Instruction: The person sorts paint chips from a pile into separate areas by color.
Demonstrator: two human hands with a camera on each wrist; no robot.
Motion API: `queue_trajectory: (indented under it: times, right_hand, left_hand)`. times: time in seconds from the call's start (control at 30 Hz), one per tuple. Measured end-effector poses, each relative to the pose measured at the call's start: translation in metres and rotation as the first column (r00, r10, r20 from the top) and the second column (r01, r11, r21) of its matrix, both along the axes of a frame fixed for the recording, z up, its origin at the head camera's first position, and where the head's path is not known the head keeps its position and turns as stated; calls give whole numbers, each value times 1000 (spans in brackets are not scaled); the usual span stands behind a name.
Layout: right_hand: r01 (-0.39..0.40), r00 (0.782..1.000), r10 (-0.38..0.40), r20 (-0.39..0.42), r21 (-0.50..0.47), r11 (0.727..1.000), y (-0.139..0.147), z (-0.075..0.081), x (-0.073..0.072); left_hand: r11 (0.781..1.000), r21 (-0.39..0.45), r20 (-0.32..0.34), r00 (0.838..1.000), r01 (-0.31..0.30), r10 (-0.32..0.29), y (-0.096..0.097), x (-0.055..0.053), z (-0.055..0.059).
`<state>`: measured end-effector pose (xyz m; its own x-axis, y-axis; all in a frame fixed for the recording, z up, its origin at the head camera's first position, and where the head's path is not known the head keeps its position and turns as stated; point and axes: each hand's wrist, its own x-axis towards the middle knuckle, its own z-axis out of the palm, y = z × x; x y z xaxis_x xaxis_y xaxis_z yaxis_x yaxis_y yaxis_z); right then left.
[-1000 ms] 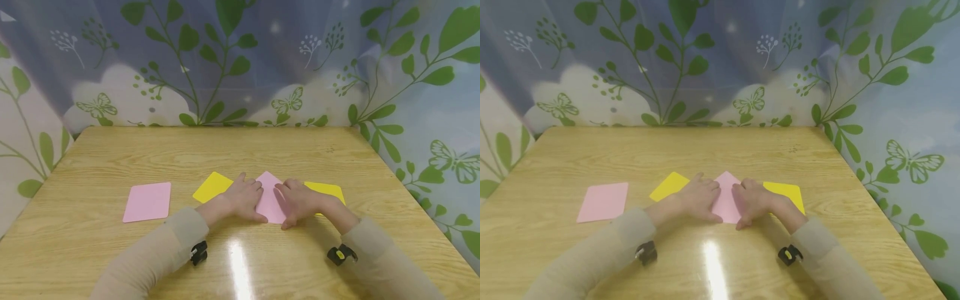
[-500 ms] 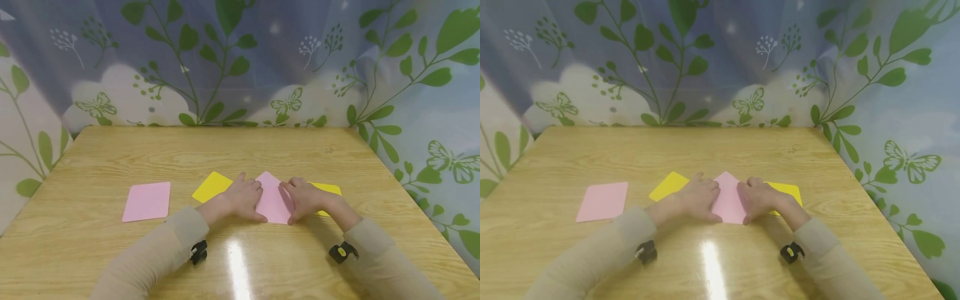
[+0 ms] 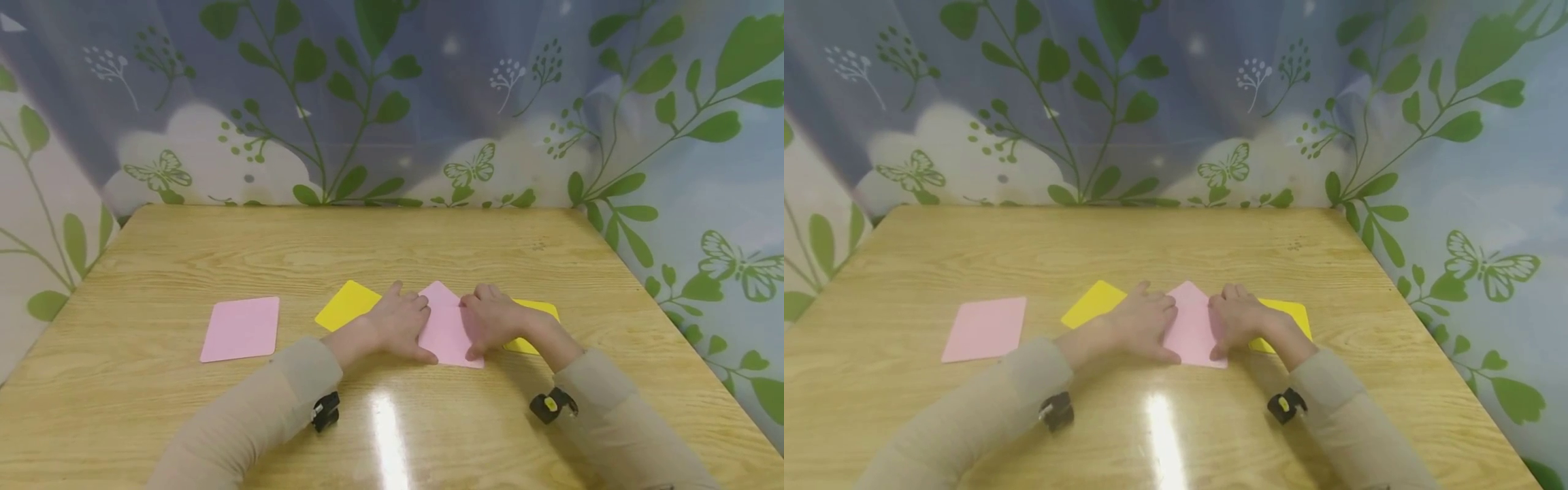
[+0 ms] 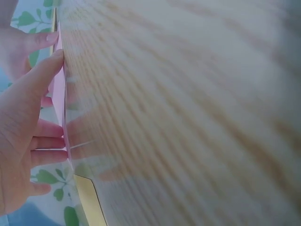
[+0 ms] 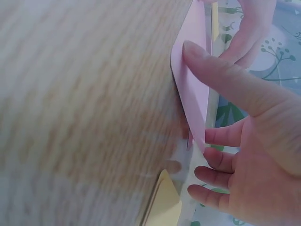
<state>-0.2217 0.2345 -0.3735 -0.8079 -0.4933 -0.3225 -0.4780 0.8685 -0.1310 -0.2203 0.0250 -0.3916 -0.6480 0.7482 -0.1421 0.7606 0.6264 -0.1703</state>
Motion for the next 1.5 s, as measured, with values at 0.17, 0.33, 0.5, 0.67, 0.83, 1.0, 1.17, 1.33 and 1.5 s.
queue_trajectory:
  times: [0.17,0.33,0.5,0.67,0.83,1.0,1.17,1.33,1.5]
  right_hand:
    - [9,1000,-10,-11,-40,999,0,-1,0]
    - [22,999,-17,50,-108,994,-1,-1,4]
    - [18,996,-6,86,-140,990,-1,0,10]
    - [-40,999,42,20,-84,996,-1,0,18]
    - [-64,998,64,-15,-40,997,-1,1,21]
    - [-108,992,107,-63,-5,994,0,1,21]
    - [-148,981,144,-134,-20,989,1,2,23]
    - [-188,953,171,-251,-45,981,1,7,21]
    - [-238,925,192,-328,-108,965,-9,11,17]
  left_hand:
    - [1000,-2,0,1000,3,-3,0,0,-1]
    - [1000,3,-1,1000,9,-9,1,-1,-2]
    - [1000,1,-7,1000,3,-3,1,-2,-4]
    - [1000,6,-5,1000,1,-1,1,-2,-4]
    - [1000,10,-2,1000,-5,5,0,-3,-6]
    - [1000,25,22,1000,-14,13,0,-2,-5]
    - [995,80,79,995,-62,56,0,0,-2]
    - [986,146,46,996,-77,71,-2,3,-1]
    - [974,202,-24,994,-101,108,-15,1,-1]
